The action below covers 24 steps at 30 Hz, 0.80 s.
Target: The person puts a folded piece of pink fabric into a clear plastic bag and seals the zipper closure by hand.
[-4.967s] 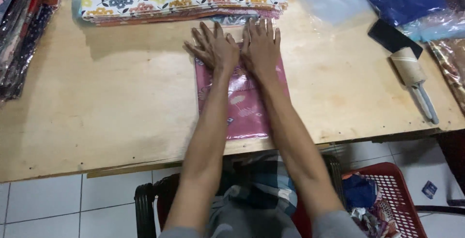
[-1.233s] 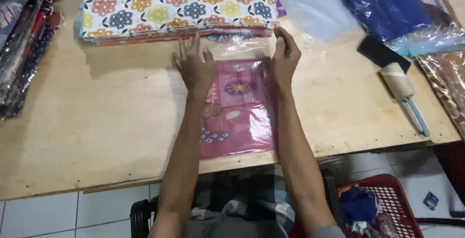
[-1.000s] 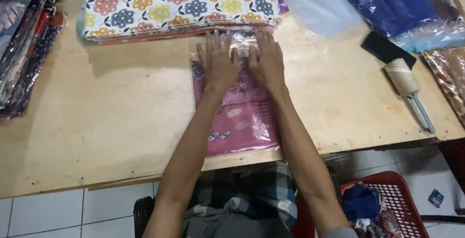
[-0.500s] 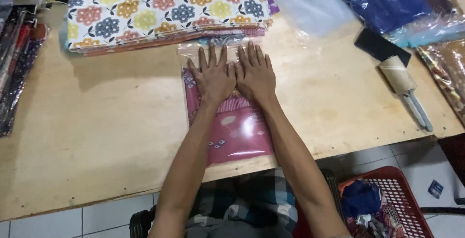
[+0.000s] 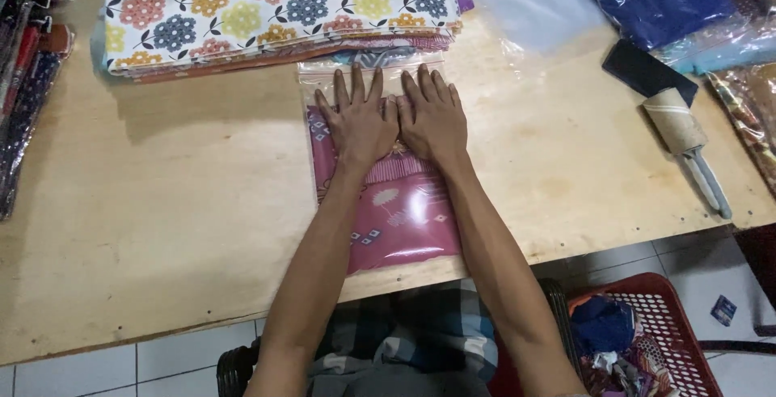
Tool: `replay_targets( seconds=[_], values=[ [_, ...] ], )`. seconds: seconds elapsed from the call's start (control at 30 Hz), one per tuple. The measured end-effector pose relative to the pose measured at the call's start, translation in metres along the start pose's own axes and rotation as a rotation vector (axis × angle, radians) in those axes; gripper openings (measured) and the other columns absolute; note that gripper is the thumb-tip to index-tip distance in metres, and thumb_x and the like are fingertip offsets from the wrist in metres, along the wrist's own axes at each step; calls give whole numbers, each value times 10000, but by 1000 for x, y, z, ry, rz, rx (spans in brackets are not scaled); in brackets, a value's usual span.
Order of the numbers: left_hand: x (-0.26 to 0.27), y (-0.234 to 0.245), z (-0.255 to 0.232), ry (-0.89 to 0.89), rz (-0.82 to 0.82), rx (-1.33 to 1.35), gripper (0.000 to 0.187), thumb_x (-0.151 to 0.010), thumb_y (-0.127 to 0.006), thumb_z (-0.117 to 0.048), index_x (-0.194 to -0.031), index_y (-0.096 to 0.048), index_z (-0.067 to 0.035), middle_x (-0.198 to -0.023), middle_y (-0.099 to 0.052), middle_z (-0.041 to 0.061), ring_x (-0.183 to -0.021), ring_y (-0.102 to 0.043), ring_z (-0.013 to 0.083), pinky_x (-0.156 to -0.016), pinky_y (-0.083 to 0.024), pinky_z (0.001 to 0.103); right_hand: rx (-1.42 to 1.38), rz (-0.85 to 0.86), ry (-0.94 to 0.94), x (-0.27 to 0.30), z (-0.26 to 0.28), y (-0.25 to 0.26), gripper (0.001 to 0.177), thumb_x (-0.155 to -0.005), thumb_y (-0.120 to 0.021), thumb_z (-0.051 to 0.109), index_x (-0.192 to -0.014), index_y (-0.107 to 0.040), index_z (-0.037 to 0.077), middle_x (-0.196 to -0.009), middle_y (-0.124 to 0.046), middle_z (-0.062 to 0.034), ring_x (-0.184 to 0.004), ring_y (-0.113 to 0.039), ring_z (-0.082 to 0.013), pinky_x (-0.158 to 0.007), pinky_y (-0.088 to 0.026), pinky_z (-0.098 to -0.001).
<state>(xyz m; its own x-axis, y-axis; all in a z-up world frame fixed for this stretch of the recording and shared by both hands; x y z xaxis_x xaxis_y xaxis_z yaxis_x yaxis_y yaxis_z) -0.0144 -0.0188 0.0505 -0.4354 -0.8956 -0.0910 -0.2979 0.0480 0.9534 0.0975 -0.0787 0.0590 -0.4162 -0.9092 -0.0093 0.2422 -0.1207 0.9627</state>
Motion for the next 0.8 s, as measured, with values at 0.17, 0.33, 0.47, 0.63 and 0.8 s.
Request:
replay_targets(
  seconds=[0.17, 0.33, 0.47, 0.63, 0.8],
  values=[
    [-5, -6, 7, -42, -112, 166, 539, -1017, -418, -532, -1473, -577, -291, -1648, -391, 56, -1562, -222, 341, -1202, -48, 708, -142, -59, 23, -4, -11, 0, 608, -1056, -343, 555, -1580, -416, 256, -1657, -357, -69, -1545, -284, -294, -1267, -185, -483],
    [7, 31, 0, -126, -318, 290, 475, -1035, -476, -469, -1361, -680, -191, -1548, -521, 106, -1519, -312, 347, -1201, -119, 679, -702, -322, 58, 29, -12, 38, 506, -1071, -445, 313, -1558, -451, 176, -1594, -379, -267, -1484, -330, -454, -1247, -248, -566],
    [84, 88, -4, -316, -234, 279, 480, -1047, -433, -378, -1436, -586, -142, -1529, -518, 184, -1506, -322, 401, -1196, -122, 700, -574, -529, 224, 53, -22, 71, 445, -1061, -515, 174, -1494, -534, 74, -1449, -558, -277, -1404, -446, -456, -1184, -340, -551],
    [149, 78, 31, -413, -181, 138, 669, -962, -553, -454, -1536, -481, -119, -1611, -401, 219, -1556, -189, 429, -1212, -54, 662, -342, -265, 180, 151, 24, 103, 531, -1037, -519, 284, -1489, -513, 5, -1491, -476, -327, -1433, -360, -513, -1175, -260, -614],
    [165, 56, 45, -400, -87, 89, 776, -934, -552, -557, -1575, -421, -139, -1630, -344, 224, -1559, -151, 448, -1207, -62, 668, -116, -22, 49, 176, 17, 40, 698, -1006, -483, 521, -1568, -423, 112, -1660, -290, -219, -1553, -174, -419, -1222, -142, -597]
  ],
)
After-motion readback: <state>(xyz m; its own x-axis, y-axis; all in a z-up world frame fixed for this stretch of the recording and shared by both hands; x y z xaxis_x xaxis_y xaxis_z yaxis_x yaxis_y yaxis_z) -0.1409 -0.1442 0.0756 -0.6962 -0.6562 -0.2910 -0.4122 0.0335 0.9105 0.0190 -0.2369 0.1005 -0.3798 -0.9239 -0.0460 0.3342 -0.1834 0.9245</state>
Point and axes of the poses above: each hand's wrist, its own x-axis away from the middle knuckle, its own y-axis out of the back of the hand, z = x × y, the point moved 1 cm from there along -x, towards the middle knuckle
